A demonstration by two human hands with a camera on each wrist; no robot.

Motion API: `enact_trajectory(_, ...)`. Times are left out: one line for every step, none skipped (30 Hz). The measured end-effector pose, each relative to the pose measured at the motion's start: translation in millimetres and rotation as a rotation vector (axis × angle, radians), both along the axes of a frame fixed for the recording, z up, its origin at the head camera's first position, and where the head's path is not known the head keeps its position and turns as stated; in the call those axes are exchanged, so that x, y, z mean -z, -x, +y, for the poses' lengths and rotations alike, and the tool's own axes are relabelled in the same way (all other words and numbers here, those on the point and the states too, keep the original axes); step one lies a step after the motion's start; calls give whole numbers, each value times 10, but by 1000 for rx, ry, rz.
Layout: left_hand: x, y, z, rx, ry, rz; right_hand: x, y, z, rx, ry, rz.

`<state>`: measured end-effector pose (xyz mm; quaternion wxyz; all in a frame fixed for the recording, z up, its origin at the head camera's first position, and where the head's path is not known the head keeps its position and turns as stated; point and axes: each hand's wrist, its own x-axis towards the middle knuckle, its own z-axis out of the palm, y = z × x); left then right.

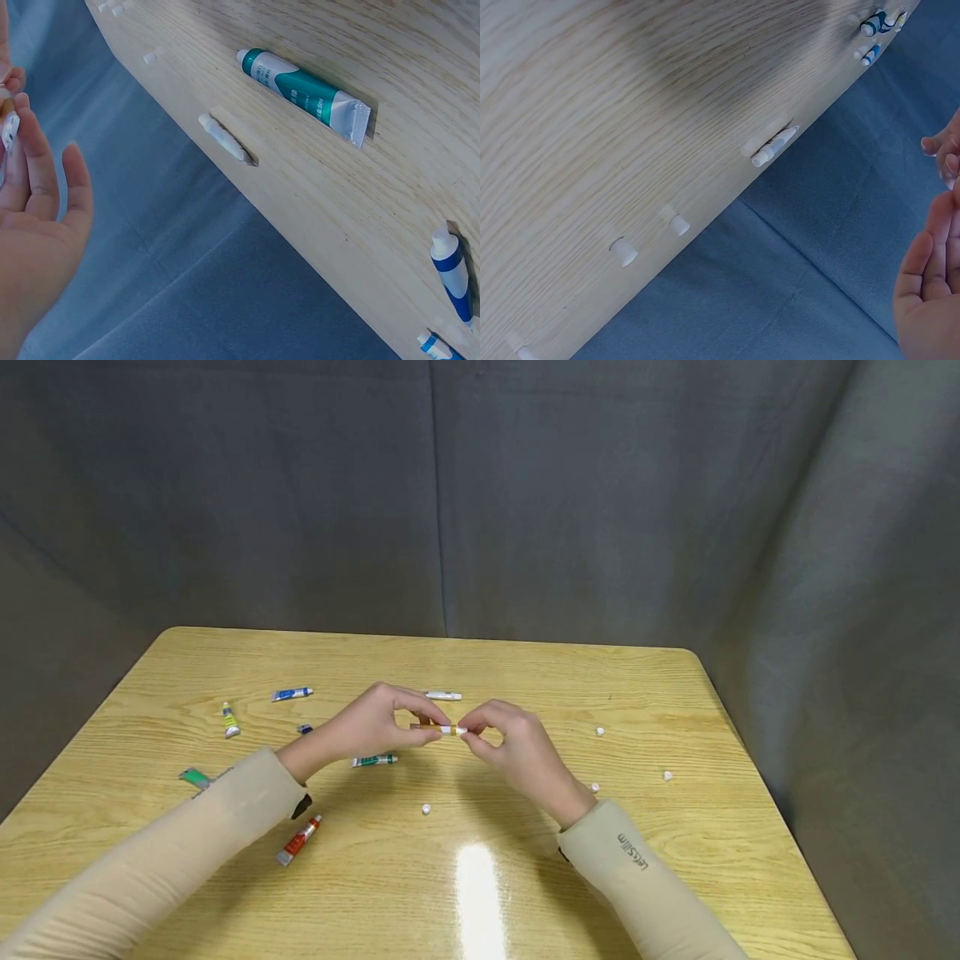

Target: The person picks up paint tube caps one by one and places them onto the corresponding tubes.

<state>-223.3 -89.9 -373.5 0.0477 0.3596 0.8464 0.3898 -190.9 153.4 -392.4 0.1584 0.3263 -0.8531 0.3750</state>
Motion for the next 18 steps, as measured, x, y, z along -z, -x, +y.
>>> enact_trajectory(-5, -2, 2, 3, 0, 4, 2, 0, -1, -1, 0, 1)
enact_trajectory(-7, -3, 4, 6, 2, 8, 4, -1, 0, -2, -1, 1)
enact_trajectory(-6, -3, 4, 7, 5, 13, 7, 0, 1, -4, -2, 2)
enact_trajectory(-8, -3, 6, 8, 8, 18, 8, -1, 3, -6, -4, 1)
enact_trajectory(-10, -4, 7, 9, 10, 20, 9, -2, 6, -10, -3, 1)
enact_trajectory(-13, -5, 8, 9, 11, 22, 8, -3, 7, -13, -3, 0)
enact_trajectory(-14, -5, 8, 10, 12, 23, 6, -3, 8, -17, -3, -1)
enact_trajectory(-14, -6, 9, 11, 13, 24, 5, -4, 10, -21, -3, -1)
enact_trajectory(-16, -7, 9, 11, 14, 24, 4, -4, 12, -24, -3, -1)
enact_trajectory(-19, -9, 10, 11, 15, 24, 3, -6, 13, -27, -3, -5)
enact_trajectory(-19, -10, 10, 12, 16, 23, 2, -7, 15, -31, -4, -10)
enact_trajectory(-20, -11, 9, 12, 18, 23, 0, -8, 17, -33, -7, -17)
enact_trajectory(-22, -11, 8, 13, 20, 24, -2, -9, 19, -38, -10, -26)
enact_trajectory(-23, -12, 8, 14, 22, 26, -5, -11, 21, -42, -14, -38)
enact_trajectory(-25, -13, 8, 15, 25, 27, -8, -12, 24, -44, -19, -52)
enact_trajectory(-25, -12, 8, 17, 27, 28, -9, -13, 26, -47, -25, -67)
enact_trajectory(-24, -10, 8, 18, 31, 32, -10, -12, 28, -51, -31, -77)
enact_trajectory(-23, -9, 8, 19, 33, 33, -9, -12, 29, -51, -39, -86)
